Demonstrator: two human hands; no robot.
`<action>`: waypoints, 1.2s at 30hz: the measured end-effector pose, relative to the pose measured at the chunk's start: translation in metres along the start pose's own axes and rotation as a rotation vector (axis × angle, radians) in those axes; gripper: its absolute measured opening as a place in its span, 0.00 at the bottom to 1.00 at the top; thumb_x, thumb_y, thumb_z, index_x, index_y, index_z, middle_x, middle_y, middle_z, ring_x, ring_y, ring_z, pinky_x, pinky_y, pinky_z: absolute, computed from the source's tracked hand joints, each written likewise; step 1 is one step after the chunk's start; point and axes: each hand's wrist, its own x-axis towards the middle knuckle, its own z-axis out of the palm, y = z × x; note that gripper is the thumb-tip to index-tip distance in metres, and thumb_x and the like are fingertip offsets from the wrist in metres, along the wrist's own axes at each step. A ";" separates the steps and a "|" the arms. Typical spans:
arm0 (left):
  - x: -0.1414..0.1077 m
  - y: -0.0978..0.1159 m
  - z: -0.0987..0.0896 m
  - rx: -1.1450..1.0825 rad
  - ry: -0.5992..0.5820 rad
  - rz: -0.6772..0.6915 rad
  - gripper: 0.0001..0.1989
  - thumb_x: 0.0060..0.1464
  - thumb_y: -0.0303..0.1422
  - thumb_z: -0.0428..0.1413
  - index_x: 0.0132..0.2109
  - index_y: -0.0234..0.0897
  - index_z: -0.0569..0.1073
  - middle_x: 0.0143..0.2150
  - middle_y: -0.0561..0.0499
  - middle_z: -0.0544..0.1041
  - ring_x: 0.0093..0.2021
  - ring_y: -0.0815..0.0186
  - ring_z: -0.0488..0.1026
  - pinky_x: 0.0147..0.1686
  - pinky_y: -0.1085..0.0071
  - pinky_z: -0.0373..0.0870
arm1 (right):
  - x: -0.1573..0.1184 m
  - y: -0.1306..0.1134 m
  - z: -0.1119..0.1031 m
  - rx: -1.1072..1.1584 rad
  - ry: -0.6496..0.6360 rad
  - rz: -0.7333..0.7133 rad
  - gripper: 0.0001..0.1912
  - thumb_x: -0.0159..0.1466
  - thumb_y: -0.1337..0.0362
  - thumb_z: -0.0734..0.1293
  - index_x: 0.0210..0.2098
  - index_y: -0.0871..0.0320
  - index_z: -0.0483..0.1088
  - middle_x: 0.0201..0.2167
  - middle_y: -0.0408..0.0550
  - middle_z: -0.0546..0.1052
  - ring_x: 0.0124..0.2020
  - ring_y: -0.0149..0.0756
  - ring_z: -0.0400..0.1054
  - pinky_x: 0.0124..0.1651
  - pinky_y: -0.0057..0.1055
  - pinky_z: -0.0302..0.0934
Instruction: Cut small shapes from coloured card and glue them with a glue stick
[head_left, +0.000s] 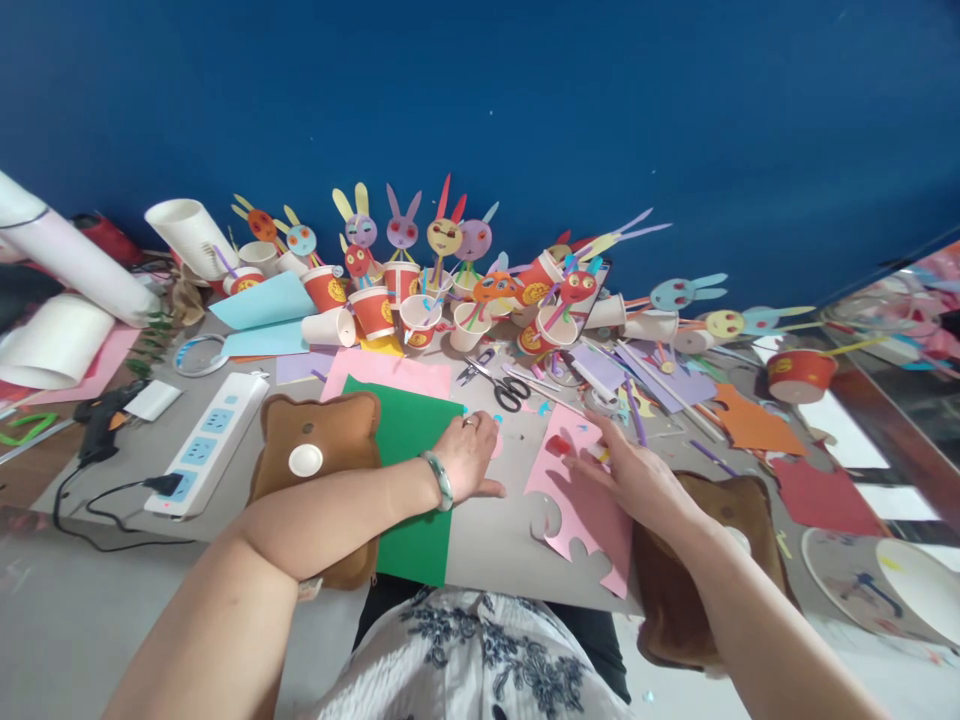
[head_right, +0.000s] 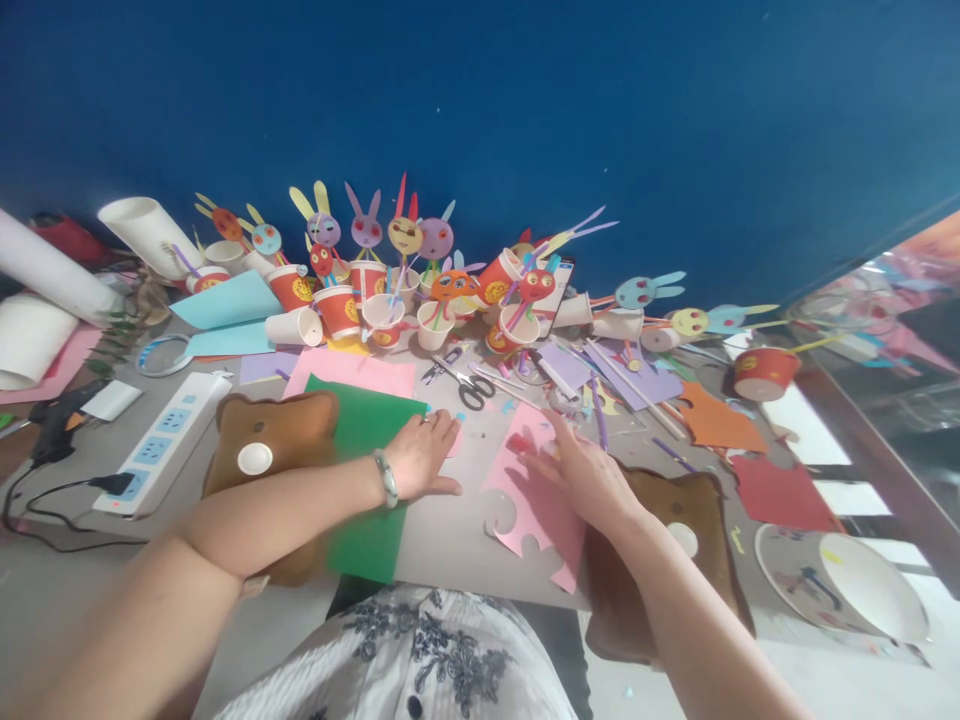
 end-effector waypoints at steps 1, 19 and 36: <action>0.000 0.000 0.000 -0.003 -0.003 0.000 0.49 0.50 0.60 0.51 0.65 0.22 0.57 0.58 0.31 0.65 0.53 0.52 0.65 0.48 0.63 0.61 | 0.000 0.003 0.000 0.000 -0.004 0.011 0.36 0.60 0.48 0.65 0.62 0.56 0.56 0.31 0.48 0.77 0.27 0.43 0.71 0.30 0.34 0.60; 0.001 0.000 0.000 -0.019 -0.006 -0.004 0.51 0.50 0.60 0.52 0.65 0.20 0.56 0.59 0.30 0.64 0.53 0.50 0.65 0.49 0.62 0.62 | 0.044 -0.064 0.005 0.304 0.141 -0.230 0.13 0.65 0.57 0.61 0.42 0.57 0.72 0.33 0.51 0.80 0.31 0.40 0.74 0.33 0.32 0.64; -0.002 -0.001 0.006 -0.026 0.055 0.000 0.49 0.48 0.62 0.51 0.64 0.25 0.59 0.58 0.33 0.65 0.53 0.51 0.65 0.47 0.62 0.61 | 0.052 -0.044 0.062 0.564 0.296 -0.152 0.09 0.61 0.55 0.67 0.38 0.53 0.72 0.32 0.50 0.79 0.30 0.41 0.73 0.33 0.39 0.67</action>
